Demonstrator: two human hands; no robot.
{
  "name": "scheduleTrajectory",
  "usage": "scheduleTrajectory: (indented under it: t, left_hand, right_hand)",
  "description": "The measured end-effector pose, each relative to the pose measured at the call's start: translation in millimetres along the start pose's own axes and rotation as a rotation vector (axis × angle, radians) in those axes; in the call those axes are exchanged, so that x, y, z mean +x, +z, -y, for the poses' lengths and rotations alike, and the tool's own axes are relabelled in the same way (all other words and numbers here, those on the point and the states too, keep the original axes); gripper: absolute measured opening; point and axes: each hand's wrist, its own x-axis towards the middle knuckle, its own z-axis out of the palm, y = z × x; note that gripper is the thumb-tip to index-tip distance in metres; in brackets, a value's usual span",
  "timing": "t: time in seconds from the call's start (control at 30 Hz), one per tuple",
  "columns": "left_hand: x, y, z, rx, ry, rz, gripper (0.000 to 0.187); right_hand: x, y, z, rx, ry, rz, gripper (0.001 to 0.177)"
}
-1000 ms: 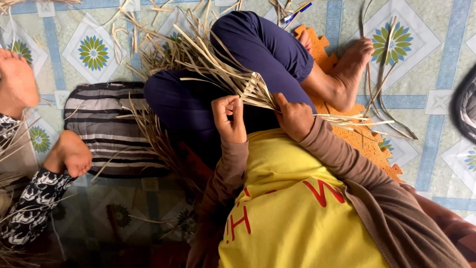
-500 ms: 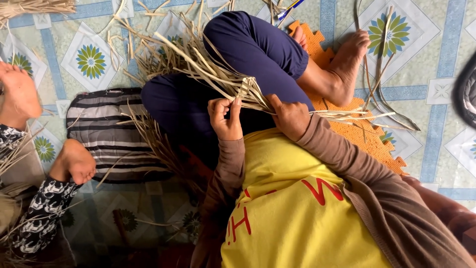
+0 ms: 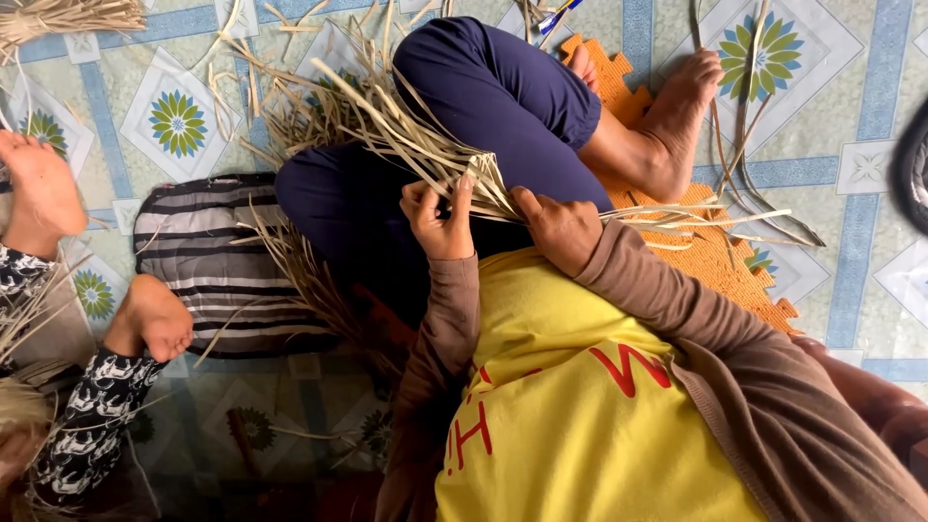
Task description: Weaving dried leaves or straw into a patterned structure by hand while sitting on the floor
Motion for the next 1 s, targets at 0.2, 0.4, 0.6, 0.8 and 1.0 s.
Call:
scheduleTrajectory:
  t: [0.2, 0.4, 0.6, 0.8, 1.0]
  left_hand:
    - [-1.8, 3.3, 15.0, -0.005, 0.021, -0.035, 0.023]
    - [-3.8, 2.9, 11.9, 0.008, 0.03, -0.049, 0.029]
    - [-5.8, 0.8, 7.7, -0.036, 0.009, -0.026, 0.027]
    - [-8.9, 2.0, 9.6, -0.222, -0.067, -0.069, 0.022]
    - [-1.2, -59.6, -114.1, -0.252, 0.125, -0.257, 0.027]
  right_hand:
    - [-0.1, 2.2, -0.8, 0.036, 0.001, -0.026, 0.023]
    - [-2.2, 2.8, -2.2, 0.076, 0.018, 0.022, 0.022]
    - [-2.5, 1.8, -3.9, 0.096, 0.036, 0.055, 0.019]
    - [-3.6, 2.3, -5.6, 0.137, 0.056, 0.09, 0.019]
    - [-6.2, 0.3, -4.9, 0.153, 0.064, 0.108, 0.02]
